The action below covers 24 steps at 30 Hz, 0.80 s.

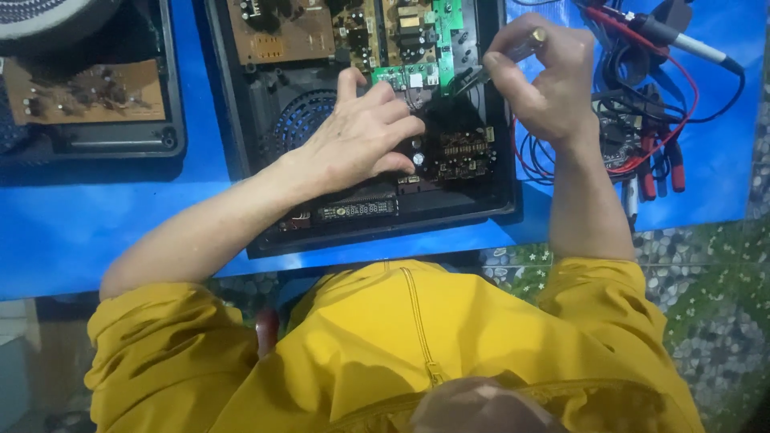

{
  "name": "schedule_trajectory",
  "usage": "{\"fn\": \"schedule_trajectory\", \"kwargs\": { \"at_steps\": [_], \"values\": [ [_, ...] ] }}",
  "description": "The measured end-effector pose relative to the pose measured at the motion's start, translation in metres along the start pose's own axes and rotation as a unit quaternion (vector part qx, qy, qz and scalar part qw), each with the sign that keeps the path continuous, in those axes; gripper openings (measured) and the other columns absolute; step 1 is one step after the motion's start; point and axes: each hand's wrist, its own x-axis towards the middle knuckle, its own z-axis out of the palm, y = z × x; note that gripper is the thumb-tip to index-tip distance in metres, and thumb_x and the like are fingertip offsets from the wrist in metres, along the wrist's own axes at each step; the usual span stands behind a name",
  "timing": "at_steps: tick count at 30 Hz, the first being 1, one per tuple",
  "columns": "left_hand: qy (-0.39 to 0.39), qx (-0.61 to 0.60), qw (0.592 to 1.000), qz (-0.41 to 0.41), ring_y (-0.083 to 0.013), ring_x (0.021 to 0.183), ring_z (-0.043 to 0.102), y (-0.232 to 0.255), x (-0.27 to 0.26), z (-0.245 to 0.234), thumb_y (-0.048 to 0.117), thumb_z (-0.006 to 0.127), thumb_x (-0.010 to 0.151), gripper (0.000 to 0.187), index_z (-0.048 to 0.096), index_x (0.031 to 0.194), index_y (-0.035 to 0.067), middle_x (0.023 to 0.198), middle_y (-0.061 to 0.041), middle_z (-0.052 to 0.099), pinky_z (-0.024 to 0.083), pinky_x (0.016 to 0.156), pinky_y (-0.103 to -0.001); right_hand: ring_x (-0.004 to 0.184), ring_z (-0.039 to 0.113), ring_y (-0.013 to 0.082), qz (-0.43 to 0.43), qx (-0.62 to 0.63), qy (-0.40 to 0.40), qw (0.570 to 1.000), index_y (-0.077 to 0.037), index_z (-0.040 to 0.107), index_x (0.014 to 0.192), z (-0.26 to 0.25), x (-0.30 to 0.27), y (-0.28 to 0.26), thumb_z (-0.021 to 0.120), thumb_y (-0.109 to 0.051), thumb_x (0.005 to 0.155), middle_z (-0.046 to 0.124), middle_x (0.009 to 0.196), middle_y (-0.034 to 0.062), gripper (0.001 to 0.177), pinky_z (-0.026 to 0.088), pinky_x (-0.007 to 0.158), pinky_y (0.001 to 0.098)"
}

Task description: Probing a circuit board with a multimeter and then soldering a component on an induction cooktop.

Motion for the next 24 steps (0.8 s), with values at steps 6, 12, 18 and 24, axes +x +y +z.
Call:
{"fn": "schedule_trajectory", "kwargs": {
  "at_steps": [6,12,18,24],
  "values": [
    [0.071,0.063,0.995,-0.033,-0.0234,0.099,0.052,-0.010,0.000,0.003,0.077,0.021,0.099,0.082,0.069,0.108,0.011,0.104,-0.006,0.065,0.032,0.090,-0.046,0.085,0.065,0.0332,-0.002,0.054,0.045,0.998,0.010,0.067,0.107,0.004,0.003,-0.004,0.065,-0.001,0.110,0.068,0.096,0.0215,0.012,0.054,0.076,0.0411],
    [0.043,0.141,0.988,-0.046,-0.0275,0.111,0.055,-0.012,-0.003,-0.002,0.060,0.088,0.086,0.054,0.074,0.108,0.012,0.117,-0.005,0.064,0.033,0.088,-0.051,0.083,0.065,0.0302,0.021,0.030,0.022,0.999,0.007,0.067,0.104,0.009,0.006,-0.005,0.064,-0.003,0.107,0.069,0.094,0.0182,0.011,0.053,0.074,0.0400],
    [0.025,0.125,0.990,-0.055,-0.0286,0.115,0.057,-0.018,-0.004,-0.009,0.053,0.086,0.090,0.047,0.076,0.111,0.012,0.122,-0.007,0.068,0.034,0.091,-0.056,0.083,0.063,0.0296,0.023,0.033,0.030,0.999,0.007,0.067,0.103,0.008,0.007,-0.003,0.064,-0.001,0.106,0.069,0.094,0.0185,0.009,0.051,0.073,0.0393],
    [0.093,0.157,0.977,-0.106,-0.0345,0.127,0.057,-0.053,-0.009,-0.068,0.027,0.091,0.101,0.032,0.077,0.125,0.010,0.134,-0.013,0.067,0.028,0.101,-0.052,0.083,0.065,0.0292,0.012,0.041,0.050,0.998,0.006,0.067,0.104,0.009,0.006,0.001,0.064,-0.004,0.106,0.070,0.094,0.0170,0.011,0.054,0.075,0.0399]
  ]
}}
